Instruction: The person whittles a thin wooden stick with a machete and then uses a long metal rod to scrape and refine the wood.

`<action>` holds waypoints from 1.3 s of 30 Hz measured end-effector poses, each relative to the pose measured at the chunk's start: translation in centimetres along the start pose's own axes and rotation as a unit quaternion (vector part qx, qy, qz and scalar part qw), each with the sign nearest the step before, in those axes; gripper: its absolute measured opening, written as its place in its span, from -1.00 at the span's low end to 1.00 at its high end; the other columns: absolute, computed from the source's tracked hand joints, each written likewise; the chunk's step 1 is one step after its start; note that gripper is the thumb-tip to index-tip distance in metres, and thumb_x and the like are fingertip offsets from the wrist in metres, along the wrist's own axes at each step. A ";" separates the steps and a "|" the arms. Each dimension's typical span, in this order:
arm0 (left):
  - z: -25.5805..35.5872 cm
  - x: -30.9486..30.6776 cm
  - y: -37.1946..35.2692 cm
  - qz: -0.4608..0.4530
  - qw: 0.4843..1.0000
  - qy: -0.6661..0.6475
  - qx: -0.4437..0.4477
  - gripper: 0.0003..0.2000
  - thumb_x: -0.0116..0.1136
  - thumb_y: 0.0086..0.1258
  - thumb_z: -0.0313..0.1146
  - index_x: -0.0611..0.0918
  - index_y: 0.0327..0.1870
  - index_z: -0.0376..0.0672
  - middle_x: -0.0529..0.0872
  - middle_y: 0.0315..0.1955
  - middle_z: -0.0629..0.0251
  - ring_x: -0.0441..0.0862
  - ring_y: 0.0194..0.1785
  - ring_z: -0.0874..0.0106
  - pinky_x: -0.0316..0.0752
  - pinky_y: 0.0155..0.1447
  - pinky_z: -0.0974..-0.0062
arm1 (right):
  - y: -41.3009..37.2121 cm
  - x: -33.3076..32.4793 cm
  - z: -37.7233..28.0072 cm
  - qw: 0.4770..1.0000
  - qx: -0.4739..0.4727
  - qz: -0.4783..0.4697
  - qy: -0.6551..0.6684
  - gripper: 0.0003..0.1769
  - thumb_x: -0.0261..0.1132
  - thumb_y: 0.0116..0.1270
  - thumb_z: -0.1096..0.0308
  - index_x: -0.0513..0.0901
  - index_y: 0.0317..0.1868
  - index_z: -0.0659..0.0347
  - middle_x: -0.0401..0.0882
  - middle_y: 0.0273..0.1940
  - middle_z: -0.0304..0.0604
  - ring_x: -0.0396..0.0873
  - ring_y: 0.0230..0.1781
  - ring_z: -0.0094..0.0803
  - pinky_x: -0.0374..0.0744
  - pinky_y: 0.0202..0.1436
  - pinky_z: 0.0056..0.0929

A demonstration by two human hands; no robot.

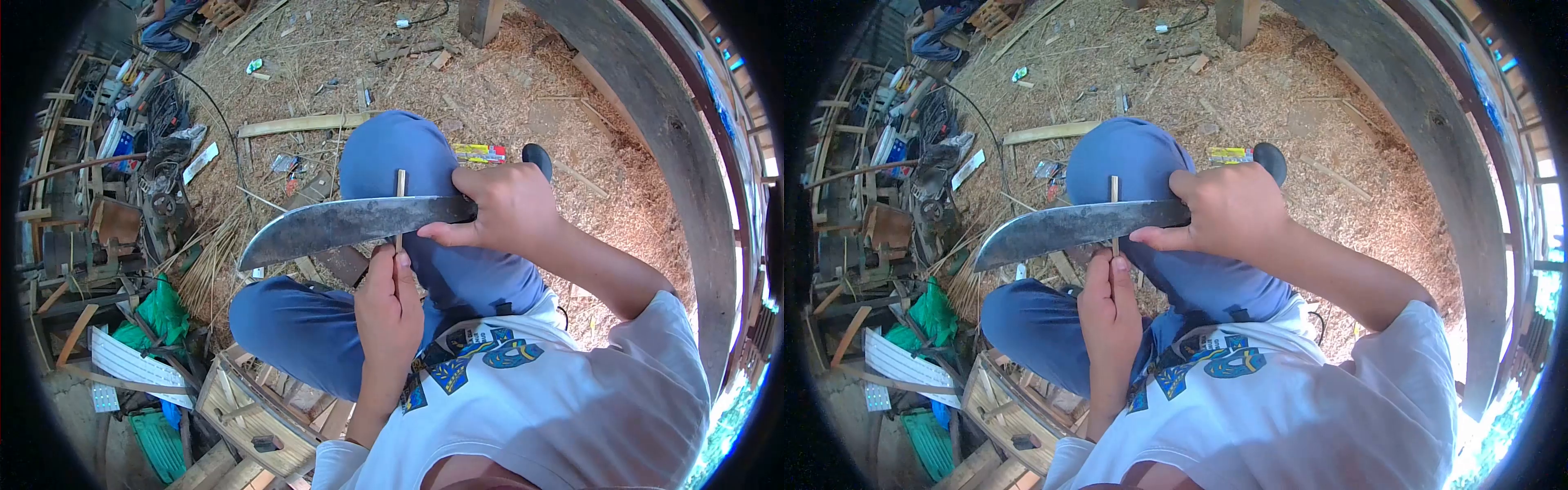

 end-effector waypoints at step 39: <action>1.1 1.2 0.0 0.004 0.998 0.040 0.038 -0.84 0.05 0.63 -0.43 0.59 0.01 -0.34 0.66 -0.36 -0.10 0.68 -0.39 -0.06 0.49 -0.33 0.17 | -0.7 -0.1 1.9 0.999 0.027 -0.046 0.005 -0.16 0.38 0.08 -0.59 0.52 -0.49 0.16 0.52 -0.66 -0.06 0.64 -0.60 -0.01 0.58 -0.47 -0.13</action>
Point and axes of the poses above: each hand's wrist, its own y-axis towards the middle knuckle, its own x-axis out of the palm, z = x × y, the point moved 9 cm from there along y, towards the middle knuckle
